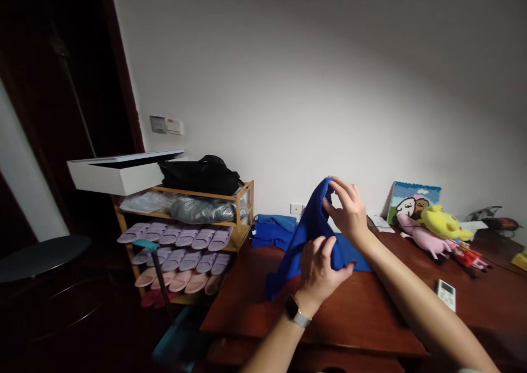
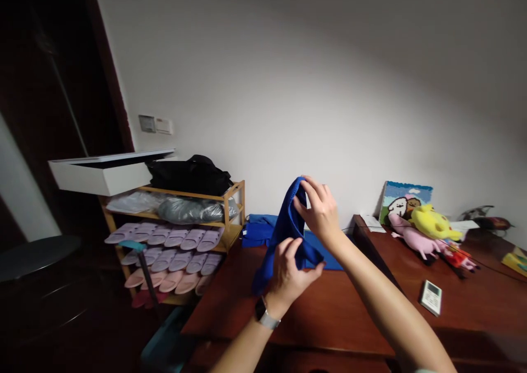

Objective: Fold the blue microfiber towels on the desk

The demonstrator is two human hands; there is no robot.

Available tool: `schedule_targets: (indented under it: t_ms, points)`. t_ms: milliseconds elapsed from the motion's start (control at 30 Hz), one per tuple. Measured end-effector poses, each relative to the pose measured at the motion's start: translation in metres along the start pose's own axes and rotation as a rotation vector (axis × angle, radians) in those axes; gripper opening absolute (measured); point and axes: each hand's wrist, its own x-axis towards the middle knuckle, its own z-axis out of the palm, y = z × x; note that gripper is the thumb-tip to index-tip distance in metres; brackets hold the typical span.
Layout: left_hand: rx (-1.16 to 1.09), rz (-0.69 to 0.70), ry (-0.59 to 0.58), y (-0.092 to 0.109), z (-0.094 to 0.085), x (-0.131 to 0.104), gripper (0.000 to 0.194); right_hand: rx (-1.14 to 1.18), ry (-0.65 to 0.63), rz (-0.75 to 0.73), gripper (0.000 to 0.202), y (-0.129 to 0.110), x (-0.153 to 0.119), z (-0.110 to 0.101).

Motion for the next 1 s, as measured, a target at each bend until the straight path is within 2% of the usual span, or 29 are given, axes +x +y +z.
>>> schedule_targets:
  t_ms: [100, 200, 333, 433, 533, 600, 700, 767, 833, 900, 933, 1000]
  points:
    - [0.024, 0.068, -0.064, 0.032, -0.013, 0.015, 0.064, -0.032, -0.010, -0.059, 0.040, -0.007, -0.003, -0.026]
    - [-0.031, 0.040, -0.151, 0.046, -0.034, 0.022, 0.054, -0.048, -0.026, -0.058, 0.032, -0.005, -0.009, -0.049]
    - [-0.243, -0.042, -0.391, 0.052, -0.072, 0.031, 0.047, -0.092, -0.045, 0.012, 0.022, 0.012, -0.019, -0.074]
    - [-0.374, -0.191, -0.574, 0.045, -0.092, 0.038, 0.043, -0.136, -0.041, 0.111, 0.020, 0.031, -0.030, -0.090]
    - [-0.577, -0.352, -0.699, 0.039, -0.096, 0.045, 0.033, -0.182, -0.018, 0.219, 0.022, 0.051, -0.043, -0.106]
    - [-0.750, -0.420, -0.710, 0.044, -0.092, 0.052, 0.033, -0.170, 0.014, 0.306, 0.022, 0.062, -0.051, -0.117]
    - [-0.922, -0.420, -0.684, 0.063, -0.085, 0.066, 0.035, -0.159, 0.103, 0.414, 0.021, 0.079, -0.061, -0.131]
    - [-0.981, -0.359, -0.737, 0.076, -0.083, 0.078, 0.030, -0.196, 0.181, 0.432, 0.018, 0.092, -0.062, -0.136]
    - [-1.007, -0.288, -0.789, 0.079, -0.082, 0.089, 0.025, -0.227, 0.246, 0.434, 0.017, 0.105, -0.058, -0.132]
    - [-0.999, -0.269, -0.760, 0.069, -0.081, 0.094, 0.024, -0.207, 0.266, 0.442, 0.017, 0.116, -0.049, -0.114]
    - [-0.991, -0.296, -0.722, 0.059, -0.081, 0.094, 0.024, -0.174, 0.251, 0.445, 0.018, 0.120, -0.045, -0.098]
    - [-0.984, -0.409, -0.630, 0.030, -0.082, 0.086, 0.027, -0.076, 0.169, 0.455, 0.020, 0.122, -0.039, -0.052]
